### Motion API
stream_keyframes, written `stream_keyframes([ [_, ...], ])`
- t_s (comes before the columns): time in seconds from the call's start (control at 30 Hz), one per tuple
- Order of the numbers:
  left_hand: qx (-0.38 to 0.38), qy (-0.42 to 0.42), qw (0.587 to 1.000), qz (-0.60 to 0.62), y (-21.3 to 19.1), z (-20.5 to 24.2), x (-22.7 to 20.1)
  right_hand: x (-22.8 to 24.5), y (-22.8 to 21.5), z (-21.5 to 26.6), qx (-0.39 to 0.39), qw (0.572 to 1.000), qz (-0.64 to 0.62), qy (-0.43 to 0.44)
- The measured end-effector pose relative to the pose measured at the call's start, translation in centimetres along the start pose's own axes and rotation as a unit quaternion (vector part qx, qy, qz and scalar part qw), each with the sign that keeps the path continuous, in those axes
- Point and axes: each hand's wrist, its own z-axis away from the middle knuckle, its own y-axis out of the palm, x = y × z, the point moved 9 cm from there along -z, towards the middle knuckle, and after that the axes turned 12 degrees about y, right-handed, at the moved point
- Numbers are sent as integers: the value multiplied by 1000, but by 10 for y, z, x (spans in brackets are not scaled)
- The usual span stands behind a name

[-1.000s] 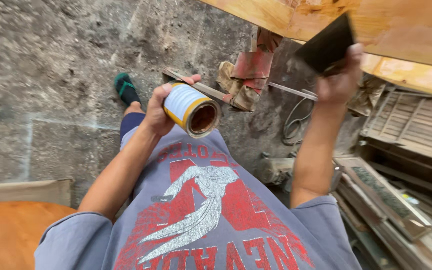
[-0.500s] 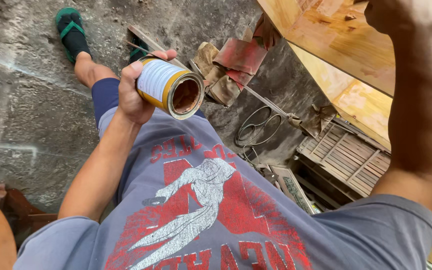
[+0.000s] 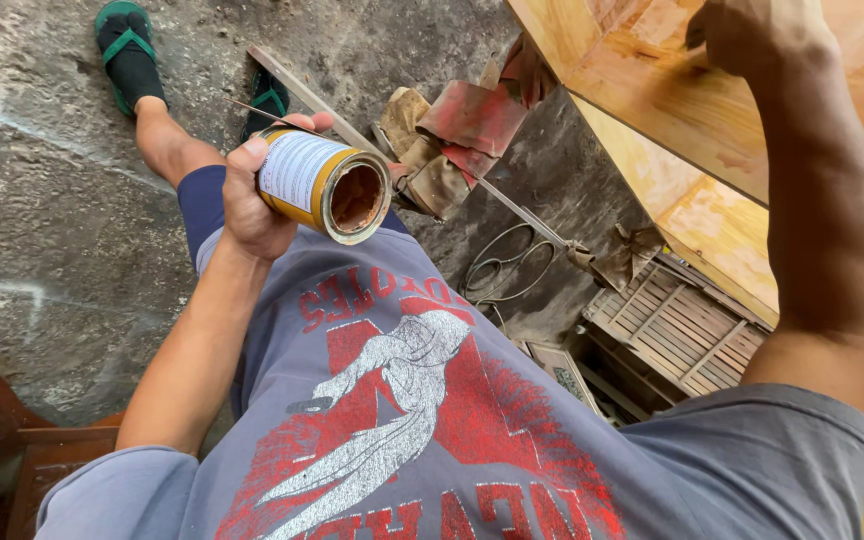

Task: The person applies wood stain to a wooden cabinet using a brush and a sanding block. They repeatedly dip the brush into a can of stain and apply it to the cabinet's surfaces, then rub the stain in with the sanding block.

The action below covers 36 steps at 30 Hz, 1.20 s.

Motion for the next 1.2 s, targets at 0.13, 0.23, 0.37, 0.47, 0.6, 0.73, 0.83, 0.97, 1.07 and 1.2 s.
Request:
stream_keyframes([
  [0.13,-1,7,1000,-2,2,-3,6,5,17,-6,15,1000,2,0],
  [0.23,7,7,1000,-13,5,-7,10,5,29,-5,31,1000,4,1],
  [0.37,1,-11,1000,-2,9,-13,16,4,43,-3,56,998,7,5],
  [0.47,16,-1,1000,-10,16,-14,16,5,52,-5,69,997,14,14],
  [0.6,23,-3,1000,-16,20,-17,16,10,61,-9,86,995,35,26],
  [0.73,35,-31,999,-7,23,-19,18,22,72,13,124,990,64,32],
  [0.83,32,-51,998,6,23,-27,15,21,73,41,142,987,72,35],
  [0.97,40,-56,998,-2,26,-30,8,11,89,65,114,988,62,79],
  [1.07,42,-67,997,-9,25,-33,4,39,101,87,-11,981,163,106],
  [1.2,31,-67,997,-12,21,-36,-4,82,82,134,-158,947,241,139],
])
